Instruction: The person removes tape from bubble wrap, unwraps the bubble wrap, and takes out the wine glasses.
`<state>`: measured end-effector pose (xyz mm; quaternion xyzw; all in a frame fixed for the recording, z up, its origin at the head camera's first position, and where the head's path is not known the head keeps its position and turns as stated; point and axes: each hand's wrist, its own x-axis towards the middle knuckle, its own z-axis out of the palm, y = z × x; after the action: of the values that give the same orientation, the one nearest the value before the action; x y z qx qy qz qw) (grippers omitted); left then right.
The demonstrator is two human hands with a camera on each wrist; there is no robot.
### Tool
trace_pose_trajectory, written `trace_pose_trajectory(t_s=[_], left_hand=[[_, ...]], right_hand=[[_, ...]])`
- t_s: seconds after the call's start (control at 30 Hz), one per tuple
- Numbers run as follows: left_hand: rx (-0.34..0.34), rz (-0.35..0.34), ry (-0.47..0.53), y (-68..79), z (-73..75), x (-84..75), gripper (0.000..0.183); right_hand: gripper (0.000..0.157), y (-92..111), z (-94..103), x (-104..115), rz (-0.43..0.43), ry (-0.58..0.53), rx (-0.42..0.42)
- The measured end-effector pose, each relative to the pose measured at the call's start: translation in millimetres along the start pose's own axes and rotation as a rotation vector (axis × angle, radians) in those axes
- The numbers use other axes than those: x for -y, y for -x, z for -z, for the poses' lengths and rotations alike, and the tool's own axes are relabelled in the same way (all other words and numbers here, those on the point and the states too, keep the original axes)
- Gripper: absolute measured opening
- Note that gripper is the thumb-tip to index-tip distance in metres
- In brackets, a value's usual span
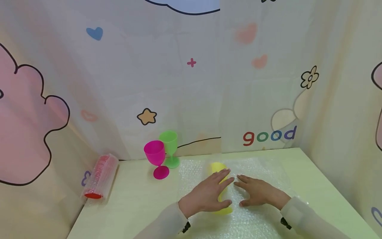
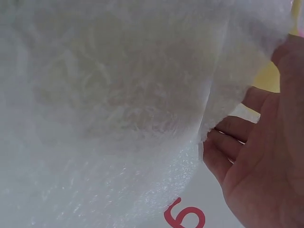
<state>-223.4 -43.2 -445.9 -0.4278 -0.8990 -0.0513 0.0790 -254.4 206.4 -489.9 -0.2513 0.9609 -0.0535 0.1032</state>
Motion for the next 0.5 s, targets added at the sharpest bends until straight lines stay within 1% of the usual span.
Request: trace_pose_trajectory(t_s=[0.07,0.13,0.23,0.3,0.5], left_hand=[[0.034,-0.007,-0.007,-6.5,1.4,-6.3,0.07],[0.072,0.022,-0.015,-9.7,-0.4,-8.1,0.071],[0.121,0.081,-0.019,-8.3,-5.5,-5.0,0.073],[0.125,0.112,-0.014,-4.7,-7.9,-1.0,0.074],[0.074,0.186,-0.003,8.5,-10.0,15.1,0.078]], right_hand=[[0.085,-0.4,0.2,-0.1,0.0,0.012,-0.014],[0.084,-0.6,0.2,0.2,-0.001,0.0,-0.009],[0.083,-1.3,-1.1,0.3,0.004,-0.029,0.012],[0.083,-1.8,-1.6,0.0,-0.001,-0.035,0.023],[0.082,-4.7,-1.5,-1.8,-0.037,-0.034,0.043]])
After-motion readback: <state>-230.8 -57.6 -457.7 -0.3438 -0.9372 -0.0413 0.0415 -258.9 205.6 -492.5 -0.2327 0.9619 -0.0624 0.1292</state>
